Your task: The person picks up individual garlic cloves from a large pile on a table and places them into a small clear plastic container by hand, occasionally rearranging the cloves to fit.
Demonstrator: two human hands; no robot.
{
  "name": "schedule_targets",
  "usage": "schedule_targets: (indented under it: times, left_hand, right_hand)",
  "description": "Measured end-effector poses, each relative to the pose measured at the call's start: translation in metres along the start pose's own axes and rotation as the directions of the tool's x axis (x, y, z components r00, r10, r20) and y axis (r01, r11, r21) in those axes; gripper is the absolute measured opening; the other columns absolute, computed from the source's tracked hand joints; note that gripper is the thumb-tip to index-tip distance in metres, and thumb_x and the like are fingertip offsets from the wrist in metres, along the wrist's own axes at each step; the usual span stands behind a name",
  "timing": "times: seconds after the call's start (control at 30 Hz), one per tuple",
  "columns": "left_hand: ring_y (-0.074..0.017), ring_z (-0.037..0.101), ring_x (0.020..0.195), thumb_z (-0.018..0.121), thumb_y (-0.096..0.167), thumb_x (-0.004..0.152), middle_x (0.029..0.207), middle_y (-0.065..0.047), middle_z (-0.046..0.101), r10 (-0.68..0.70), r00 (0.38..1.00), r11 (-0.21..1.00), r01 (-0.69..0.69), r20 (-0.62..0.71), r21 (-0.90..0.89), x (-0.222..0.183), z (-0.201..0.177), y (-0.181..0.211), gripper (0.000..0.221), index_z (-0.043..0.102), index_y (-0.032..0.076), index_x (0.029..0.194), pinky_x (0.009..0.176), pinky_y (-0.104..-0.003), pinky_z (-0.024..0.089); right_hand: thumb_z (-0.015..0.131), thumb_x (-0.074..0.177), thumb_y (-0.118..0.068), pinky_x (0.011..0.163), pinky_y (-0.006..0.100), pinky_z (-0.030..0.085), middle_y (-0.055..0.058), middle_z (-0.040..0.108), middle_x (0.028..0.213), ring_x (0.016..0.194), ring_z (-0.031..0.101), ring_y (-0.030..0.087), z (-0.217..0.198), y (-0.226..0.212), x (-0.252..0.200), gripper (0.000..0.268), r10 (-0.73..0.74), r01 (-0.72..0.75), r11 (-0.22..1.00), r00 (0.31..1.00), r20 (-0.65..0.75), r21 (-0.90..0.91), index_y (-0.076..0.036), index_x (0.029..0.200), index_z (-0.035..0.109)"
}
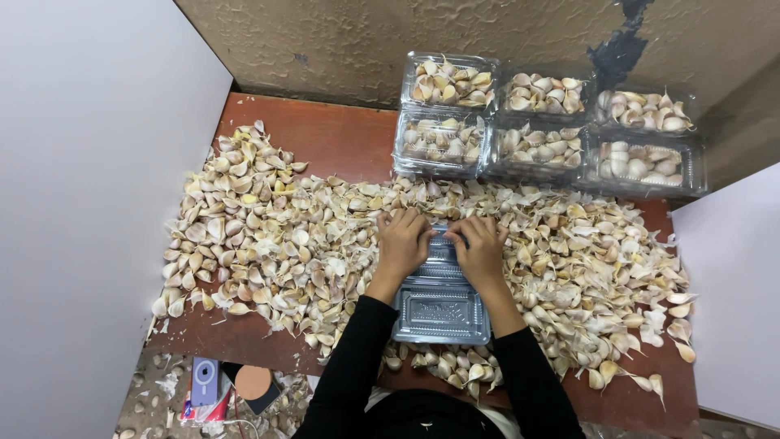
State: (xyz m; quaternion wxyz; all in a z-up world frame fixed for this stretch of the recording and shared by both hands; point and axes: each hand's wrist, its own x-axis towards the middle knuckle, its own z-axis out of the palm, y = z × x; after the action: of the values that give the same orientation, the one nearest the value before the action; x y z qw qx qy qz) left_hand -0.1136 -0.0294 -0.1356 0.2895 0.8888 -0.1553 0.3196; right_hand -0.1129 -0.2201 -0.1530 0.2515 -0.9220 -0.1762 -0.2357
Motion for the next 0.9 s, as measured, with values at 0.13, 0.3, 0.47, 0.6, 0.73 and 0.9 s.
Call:
schedule_targets:
  times: [0.13, 0.3, 0.47, 0.6, 0.73, 0.9]
  left_hand:
    - [-0.0185, 0.058, 0.075, 0.073, 0.032, 0.082, 0.074, 0.004, 0.055, 0.011, 1.0, 1.0, -0.011, -0.011, 0.018, 0.003, -0.005, 0.005, 0.018, 0.06, 0.022, 0.076, 0.084, -0.039, 0.036]
    - [-0.021, 0.06, 0.071, 0.07, 0.03, 0.086, 0.071, 0.002, 0.054, -0.002, 0.998, 1.0, 0.003, -0.057, 0.016, 0.006, -0.006, 0.011, 0.02, 0.06, 0.019, 0.074, 0.071, -0.035, 0.041]
    - [-0.0219, 0.06, 0.069, 0.068, 0.027, 0.088, 0.069, 0.0, 0.055, -0.028, 0.995, 0.998, 0.033, -0.092, 0.06, 0.004, 0.001, 0.011, 0.021, 0.061, 0.017, 0.071, 0.066, -0.034, 0.042]
    - [-0.0237, 0.06, 0.072, 0.069, 0.028, 0.088, 0.07, -0.001, 0.058, -0.065, 0.997, 0.997, 0.067, -0.028, 0.046, 0.002, 0.0, 0.01, 0.019, 0.065, 0.018, 0.072, 0.066, -0.034, 0.046]
    - [-0.0288, 0.063, 0.075, 0.076, 0.028, 0.081, 0.074, -0.005, 0.063, -0.076, 0.991, 0.996, 0.08, 0.108, -0.033, 0.016, -0.029, 0.018, 0.015, 0.069, 0.015, 0.076, 0.068, -0.038, 0.049]
    - [-0.0365, 0.07, 0.079, 0.074, 0.019, 0.084, 0.079, -0.012, 0.071, -0.079, 0.92, 0.992, 0.111, 0.383, -0.062, 0.028, -0.051, 0.016, 0.005, 0.073, 0.014, 0.086, 0.07, -0.044, 0.053]
  right_hand:
    - [0.067, 0.097, -0.043, 0.097, 0.039, 0.031, -0.011, 0.061, 0.084, 0.098, 0.059, 0.014, -0.001, -0.002, 0.0, 0.015, -0.013, 0.013, 1.0, 0.999, -0.03, -0.016, -0.029, 0.09, 0.065]
    - [0.068, 0.101, -0.038, 0.086, 0.036, 0.043, -0.006, 0.061, 0.076, 0.088, 0.064, 0.018, 0.016, 0.011, -0.004, 0.023, 0.032, -0.037, 0.999, 0.991, -0.132, -0.04, -0.024, 0.084, 0.064]
    - [0.065, 0.102, -0.034, 0.078, 0.034, 0.045, -0.006, 0.059, 0.071, 0.082, 0.064, 0.018, 0.019, 0.012, -0.007, 0.023, 0.049, -0.063, 0.996, 0.98, -0.192, -0.069, -0.023, 0.081, 0.065]
    - [0.064, 0.101, -0.032, 0.077, 0.033, 0.047, -0.007, 0.059, 0.07, 0.08, 0.064, 0.018, 0.019, 0.012, -0.006, 0.025, 0.048, -0.062, 0.996, 0.976, -0.213, -0.057, -0.025, 0.078, 0.066]
    - [0.064, 0.101, -0.032, 0.077, 0.034, 0.047, -0.006, 0.06, 0.069, 0.081, 0.065, 0.019, 0.021, 0.014, -0.007, 0.027, 0.073, -0.086, 0.995, 0.976, -0.207, -0.051, -0.025, 0.075, 0.065]
    - [0.062, 0.103, -0.032, 0.075, 0.036, 0.052, -0.004, 0.063, 0.074, 0.081, 0.066, 0.023, 0.016, 0.015, -0.005, 0.025, 0.142, -0.128, 0.988, 0.977, -0.162, 0.09, -0.023, 0.081, 0.07]
